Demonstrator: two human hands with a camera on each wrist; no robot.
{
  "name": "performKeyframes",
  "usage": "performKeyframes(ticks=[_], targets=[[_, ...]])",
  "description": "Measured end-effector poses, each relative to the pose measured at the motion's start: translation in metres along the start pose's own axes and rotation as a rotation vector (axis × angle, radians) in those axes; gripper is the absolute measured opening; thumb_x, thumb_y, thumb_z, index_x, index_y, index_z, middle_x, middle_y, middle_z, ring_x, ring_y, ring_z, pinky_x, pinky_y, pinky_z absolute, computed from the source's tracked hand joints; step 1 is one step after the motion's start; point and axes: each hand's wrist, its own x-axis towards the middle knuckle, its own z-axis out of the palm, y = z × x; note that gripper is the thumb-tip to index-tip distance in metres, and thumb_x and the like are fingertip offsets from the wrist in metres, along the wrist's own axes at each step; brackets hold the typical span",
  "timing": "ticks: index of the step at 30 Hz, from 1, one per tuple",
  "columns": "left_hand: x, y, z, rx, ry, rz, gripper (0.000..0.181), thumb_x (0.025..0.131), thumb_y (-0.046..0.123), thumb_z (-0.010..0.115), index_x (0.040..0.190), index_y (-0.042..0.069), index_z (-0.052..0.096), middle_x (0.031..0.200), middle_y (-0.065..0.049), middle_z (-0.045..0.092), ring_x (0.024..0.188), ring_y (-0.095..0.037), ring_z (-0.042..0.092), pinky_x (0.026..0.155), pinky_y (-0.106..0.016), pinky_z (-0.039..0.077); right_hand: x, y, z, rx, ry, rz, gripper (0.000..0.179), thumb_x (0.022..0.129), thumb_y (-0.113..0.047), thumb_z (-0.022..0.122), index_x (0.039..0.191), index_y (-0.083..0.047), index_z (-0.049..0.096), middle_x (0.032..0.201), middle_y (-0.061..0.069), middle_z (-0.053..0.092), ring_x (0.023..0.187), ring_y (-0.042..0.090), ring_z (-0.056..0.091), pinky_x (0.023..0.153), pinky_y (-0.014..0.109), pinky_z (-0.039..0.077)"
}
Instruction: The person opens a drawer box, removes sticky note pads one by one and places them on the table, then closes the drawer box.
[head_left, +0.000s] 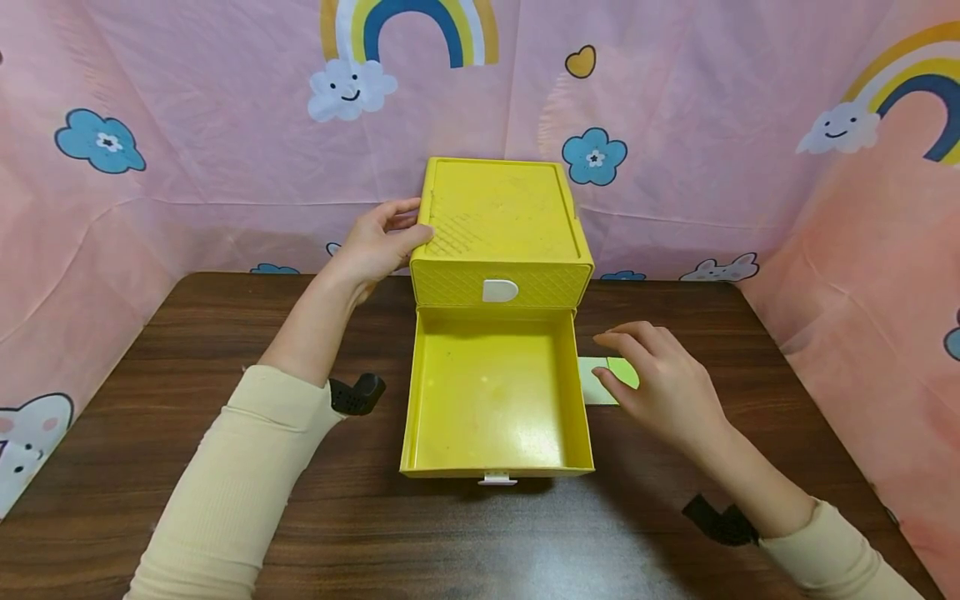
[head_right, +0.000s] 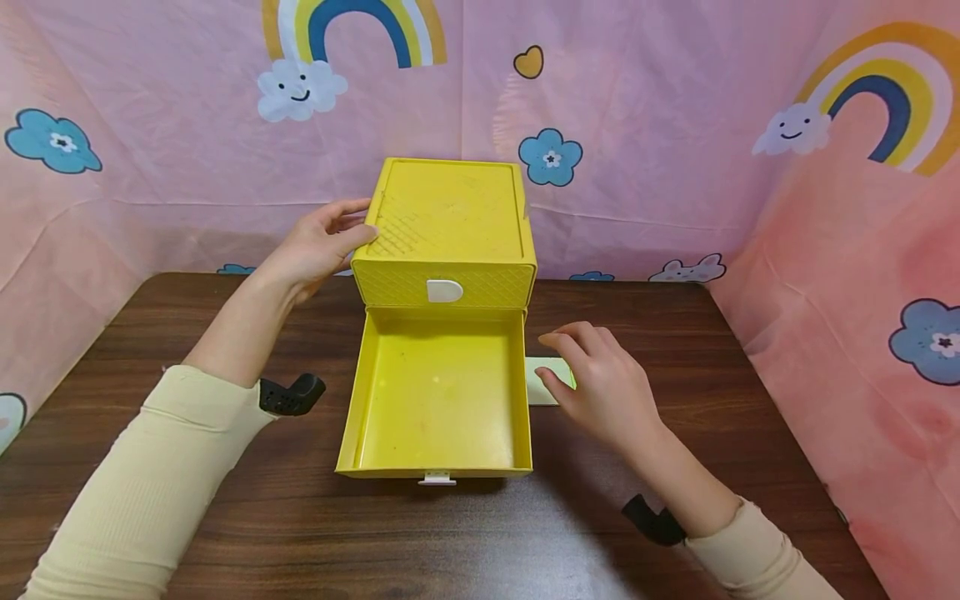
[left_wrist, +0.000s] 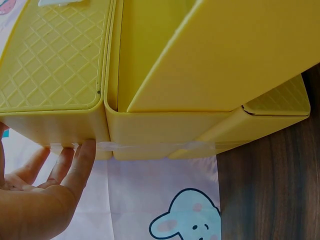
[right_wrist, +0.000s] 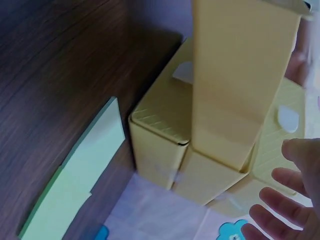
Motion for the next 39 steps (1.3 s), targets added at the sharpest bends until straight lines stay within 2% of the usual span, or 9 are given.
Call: performKeyframes(ticks=[8, 14, 16, 19, 26, 34, 39], targets=[[0.000, -0.001, 0.000, 0.001, -0.004, 0.007, 0.057, 0.091, 0.021, 0.056, 0.143, 0.020, 0.034, 0.142, -0.008, 0.035, 0.115, -0.022, 0.051, 0.091, -0.034, 0.048, 0.003, -0.017, -0.008, 0.027, -0.036, -0.083, 0.039, 0.074, -0.023, 0.073, 0.110, -0.010, 0.064, 0.107, 0.006, 0.059, 0.093, 0.024, 0.056, 0.070, 0.037, 0.052], [0.000, -0.001, -0.001, 0.001, -0.003, 0.006, 0.057, 0.091, 0.021, 0.056, 0.143, 0.020, 0.033, 0.142, -0.008, 0.035, 0.115, -0.022, 0.051, 0.091, -0.034, 0.048, 0.005, -0.034, -0.011, 0.051, -0.023, -0.158, 0.035, 0.077, -0.025, 0.070, 0.109, -0.010, 0.063, 0.110, 0.008, 0.059, 0.095, 0.026, 0.057, 0.070, 0.037, 0.053], [0.000, -0.001, -0.001, 0.002, -0.003, 0.007, 0.057, 0.091, 0.021, 0.056, 0.143, 0.020, 0.033, 0.142, -0.008, 0.035, 0.115, -0.022, 0.051, 0.091, -0.034, 0.048, 0.005, -0.039, -0.012, 0.057, -0.015, -0.179, 0.032, 0.082, -0.027, 0.066, 0.109, -0.009, 0.063, 0.110, 0.008, 0.059, 0.095, 0.025, 0.057, 0.068, 0.037, 0.054], [0.000, -0.001, -0.001, 0.004, -0.004, 0.008, 0.057, 0.091, 0.021, 0.056, 0.144, 0.020, 0.033, 0.142, -0.008, 0.035, 0.115, -0.022, 0.051, 0.091, -0.034, 0.048, 0.005, -0.047, -0.013, 0.067, -0.031, -0.199, 0.034, 0.082, -0.028, 0.067, 0.111, -0.010, 0.063, 0.111, 0.008, 0.059, 0.097, 0.024, 0.057, 0.070, 0.037, 0.054], [0.001, -0.002, 0.000, 0.005, -0.001, 0.008, 0.057, 0.090, 0.021, 0.056, 0.143, 0.019, 0.034, 0.141, -0.007, 0.036, 0.115, -0.022, 0.051, 0.091, -0.034, 0.048, 0.004, -0.062, -0.015, 0.071, -0.123, -0.237, 0.046, 0.075, -0.026, 0.075, 0.117, -0.012, 0.062, 0.115, 0.008, 0.059, 0.101, 0.023, 0.057, 0.079, 0.036, 0.053], [0.001, -0.001, -0.001, 0.008, 0.005, 0.000, 0.057, 0.090, 0.022, 0.057, 0.143, 0.020, 0.035, 0.141, -0.006, 0.037, 0.116, -0.020, 0.050, 0.092, -0.034, 0.048, 0.003, -0.072, -0.012, 0.075, -0.131, -0.327, 0.049, 0.073, -0.025, 0.077, 0.117, -0.012, 0.061, 0.118, 0.008, 0.057, 0.099, 0.024, 0.058, 0.083, 0.036, 0.052], [0.001, 0.000, -0.001, 0.013, 0.003, -0.002, 0.057, 0.091, 0.022, 0.057, 0.143, 0.020, 0.034, 0.141, -0.006, 0.036, 0.118, -0.020, 0.048, 0.093, -0.034, 0.047, 0.000, -0.081, -0.011, 0.058, -0.132, -0.373, 0.054, 0.071, -0.026, 0.079, 0.119, -0.015, 0.059, 0.118, 0.006, 0.057, 0.101, 0.023, 0.057, 0.081, 0.035, 0.052]])
